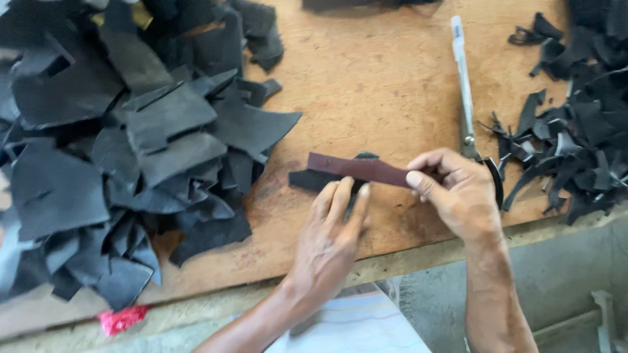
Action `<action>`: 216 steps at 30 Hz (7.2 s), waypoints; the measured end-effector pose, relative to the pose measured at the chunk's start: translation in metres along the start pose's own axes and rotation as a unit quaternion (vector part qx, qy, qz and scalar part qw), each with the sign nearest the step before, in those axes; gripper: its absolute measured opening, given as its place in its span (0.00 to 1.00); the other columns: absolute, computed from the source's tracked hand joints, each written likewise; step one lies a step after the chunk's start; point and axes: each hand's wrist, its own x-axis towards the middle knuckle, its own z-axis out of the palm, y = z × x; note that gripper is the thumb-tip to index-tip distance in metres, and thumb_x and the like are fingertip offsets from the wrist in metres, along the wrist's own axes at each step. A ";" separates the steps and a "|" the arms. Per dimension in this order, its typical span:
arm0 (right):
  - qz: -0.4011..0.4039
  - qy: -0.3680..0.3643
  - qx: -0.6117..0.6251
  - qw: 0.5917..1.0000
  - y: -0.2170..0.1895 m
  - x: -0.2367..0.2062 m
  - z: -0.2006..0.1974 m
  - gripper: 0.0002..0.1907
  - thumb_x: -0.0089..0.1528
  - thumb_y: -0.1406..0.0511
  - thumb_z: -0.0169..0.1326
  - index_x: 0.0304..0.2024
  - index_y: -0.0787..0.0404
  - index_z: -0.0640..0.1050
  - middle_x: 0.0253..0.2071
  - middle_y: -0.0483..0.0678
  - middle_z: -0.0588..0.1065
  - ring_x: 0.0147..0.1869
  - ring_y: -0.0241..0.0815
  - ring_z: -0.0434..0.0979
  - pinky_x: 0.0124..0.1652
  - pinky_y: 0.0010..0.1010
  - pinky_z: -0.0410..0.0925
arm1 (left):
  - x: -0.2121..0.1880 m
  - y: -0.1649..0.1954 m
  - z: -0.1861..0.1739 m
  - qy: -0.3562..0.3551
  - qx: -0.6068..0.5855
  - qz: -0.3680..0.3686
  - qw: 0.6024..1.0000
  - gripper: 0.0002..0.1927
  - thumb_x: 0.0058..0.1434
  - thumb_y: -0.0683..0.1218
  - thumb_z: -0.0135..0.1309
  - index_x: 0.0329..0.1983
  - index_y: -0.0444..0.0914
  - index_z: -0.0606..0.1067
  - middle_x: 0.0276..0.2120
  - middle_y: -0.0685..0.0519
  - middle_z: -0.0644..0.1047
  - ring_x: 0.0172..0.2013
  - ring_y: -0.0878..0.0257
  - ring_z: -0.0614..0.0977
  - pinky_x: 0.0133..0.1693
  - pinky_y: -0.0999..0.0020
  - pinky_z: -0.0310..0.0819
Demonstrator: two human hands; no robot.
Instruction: The person uses a pen to mark a piece of black leather against a brown template, then uses shears to cut the leather to shape. They repeat this process with additional pieces, trimming edges and stacking the finished cutouts on the table.
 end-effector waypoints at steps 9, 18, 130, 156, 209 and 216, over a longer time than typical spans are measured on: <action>0.013 0.003 -0.190 0.982 -0.032 -0.006 0.014 0.06 0.58 0.68 0.64 0.38 0.63 0.84 0.28 0.42 0.81 0.30 0.26 0.75 0.30 0.19 0.68 | -0.026 -0.011 -0.006 -0.064 0.052 0.026 0.996 0.37 0.53 0.36 0.50 0.70 0.24 0.63 0.67 0.35 0.63 0.66 0.40 0.65 0.66 0.51 0.62; 0.075 0.013 -0.146 0.986 -0.039 -0.004 0.031 0.04 0.59 0.68 0.64 0.36 0.63 0.83 0.22 0.41 0.76 0.24 0.26 0.71 0.23 0.21 0.65 | -0.034 -0.006 -0.001 -0.054 0.043 0.043 0.997 0.30 0.68 0.46 0.51 0.70 0.26 0.62 0.69 0.37 0.61 0.69 0.42 0.62 0.67 0.50 0.60; 0.107 -0.050 -0.366 0.923 -0.052 0.044 0.036 0.13 0.52 0.58 0.69 0.33 0.58 0.85 0.25 0.43 0.81 0.25 0.32 0.75 0.27 0.28 0.68 | -0.026 -0.024 0.002 -0.083 0.056 0.020 0.995 0.28 0.69 0.49 0.50 0.69 0.31 0.65 0.73 0.36 0.58 0.74 0.38 0.53 0.72 0.43 0.45; 0.056 -0.055 -0.364 0.928 -0.050 0.044 0.037 0.13 0.52 0.59 0.70 0.31 0.61 0.85 0.22 0.44 0.79 0.23 0.32 0.73 0.26 0.26 0.66 | -0.020 -0.022 -0.006 -0.087 0.054 0.010 0.995 0.29 0.66 0.47 0.52 0.68 0.32 0.65 0.71 0.29 0.57 0.73 0.37 0.55 0.71 0.43 0.49; -0.253 -0.064 -0.240 0.935 -0.014 -0.046 0.062 0.24 0.56 0.67 0.65 0.53 0.64 0.74 0.49 0.54 0.74 0.53 0.56 0.73 0.53 0.44 0.68 | 0.094 -0.005 -0.038 -0.111 0.008 -0.095 0.989 0.21 0.53 0.43 0.65 0.43 0.34 0.67 0.41 0.40 0.71 0.42 0.38 0.78 0.38 0.47 0.73; -0.289 -0.040 -0.252 0.923 -0.017 -0.051 0.064 0.16 0.57 0.69 0.63 0.48 0.62 0.79 0.46 0.49 0.75 0.50 0.53 0.73 0.50 0.42 0.69 | 0.097 -0.008 -0.037 -0.155 -0.001 -0.123 0.980 0.19 0.53 0.44 0.65 0.41 0.34 0.68 0.43 0.39 0.71 0.39 0.37 0.78 0.38 0.44 0.71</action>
